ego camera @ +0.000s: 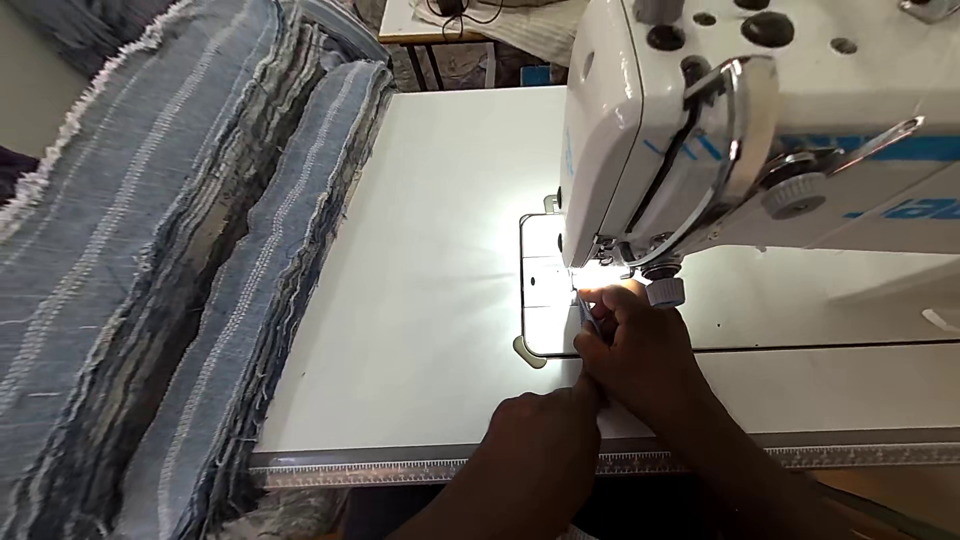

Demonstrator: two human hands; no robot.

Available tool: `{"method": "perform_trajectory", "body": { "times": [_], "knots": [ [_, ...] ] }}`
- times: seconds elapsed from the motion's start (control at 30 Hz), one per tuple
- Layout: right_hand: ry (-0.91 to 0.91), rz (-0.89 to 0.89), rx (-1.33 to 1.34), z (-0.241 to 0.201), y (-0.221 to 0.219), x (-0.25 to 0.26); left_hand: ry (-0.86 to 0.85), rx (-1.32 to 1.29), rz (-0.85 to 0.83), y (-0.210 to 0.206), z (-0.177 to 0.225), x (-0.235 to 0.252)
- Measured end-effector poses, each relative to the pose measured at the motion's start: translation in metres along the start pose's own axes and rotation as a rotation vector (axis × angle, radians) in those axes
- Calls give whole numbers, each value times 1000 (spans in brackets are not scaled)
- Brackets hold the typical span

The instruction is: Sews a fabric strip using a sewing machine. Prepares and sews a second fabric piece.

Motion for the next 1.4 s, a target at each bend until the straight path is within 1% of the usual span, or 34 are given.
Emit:
{"method": "perform_trajectory", "body": {
  "times": [0.03, 0.07, 0.13, 0.2, 0.23, 0.27, 0.33, 0.37, 0.43, 0.47, 0.5, 0.53, 0.57, 0.63, 0.67, 0.73, 0.8, 0.9, 1.0, 1.07, 1.1, 1.17, 1.2, 1.23, 1.27, 1.3, 1.37, 1.4],
  "knots": [
    [8, -5, 0, 0, 1, -3, -34, -47, 28, 8, -2, -3],
    [18, -6, 11, 1, 2, -9, -71, -89, 97, 18, -6, -7],
    [12, -14, 89, 8, 6, -24, -62, -213, 195, 37, -21, -6],
    [-25, -34, 254, 16, 10, -41, 83, -510, 185, 39, -41, 6],
    [-51, -50, 356, 21, 11, -48, 177, -737, 144, 35, -47, 13],
    [-86, -65, 456, 24, 13, -53, 255, -951, 106, 29, -48, 19],
    [-182, -98, 655, 31, 10, -63, 350, -1246, 60, 13, -43, 23],
    [-238, -125, 777, 35, 5, -67, 383, -1329, 52, 6, -41, 22],
    [-367, -170, 1024, 40, -4, -75, 423, -1416, 51, -1, -40, 17],
    [-409, -178, 1101, 42, -7, -78, 445, -1448, 63, -2, -40, 13],
    [-412, -166, 1121, 41, -6, -80, 469, -1475, 76, -3, -39, 8],
    [-370, -131, 1064, 39, -1, -80, 488, -1505, 77, -5, -38, 5],
    [-280, -72, 923, 35, 9, -79, 490, -1532, 66, -7, -36, 1],
    [-69, 51, 554, 21, 28, -78, 478, -1564, 33, -10, -31, -3],
    [6, 91, 411, 14, 33, -78, 472, -1574, 22, -11, -30, -4],
    [79, 124, 252, 5, 38, -79, 474, -1579, 3, -13, -30, -4],
    [102, 123, 210, 2, 39, -77, 480, -1583, -12, -13, -30, -3],
    [124, 111, 227, 1, 39, -76, 451, -1610, -36, -12, -30, -3],
    [131, 65, 328, 4, 34, -74, 386, -1654, -38, -11, -29, -3],
    [123, 49, 404, 11, 30, -70, 386, -1694, -44, -13, -29, -3],
    [148, 73, 383, 12, 30, -67, 396, -1700, -89, -15, -27, -4],
    [298, 172, 192, 6, 34, -65, 409, -1671, -209, -20, -24, -3],
    [384, 233, 104, -1, 38, -65, 393, -1608, -234, -20, -24, -1],
    [436, 292, 55, -5, 41, -64, 358, -1480, -201, -16, -26, 0],
    [454, 328, 45, -7, 42, -62, 281, -1288, -120, -7, -29, 1],
    [443, 339, 68, -5, 43, -60, 154, -1042, 1, 7, -30, 0],
    [387, 324, 157, 2, 43, -56, -163, -551, 294, 39, -20, -8],
    [360, 318, 199, 5, 43, -55, -284, -393, 370, 48, -13, -12]
  ]
}}
Point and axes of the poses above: each hand's wrist, its own x-axis towards the middle knuckle, its own y-axis out of the back of the hand, z = x × y, the point moved 9 cm from there along x, towards the middle knuckle, and after that the axes turned 15 degrees about -x, right-handed, at the moved point
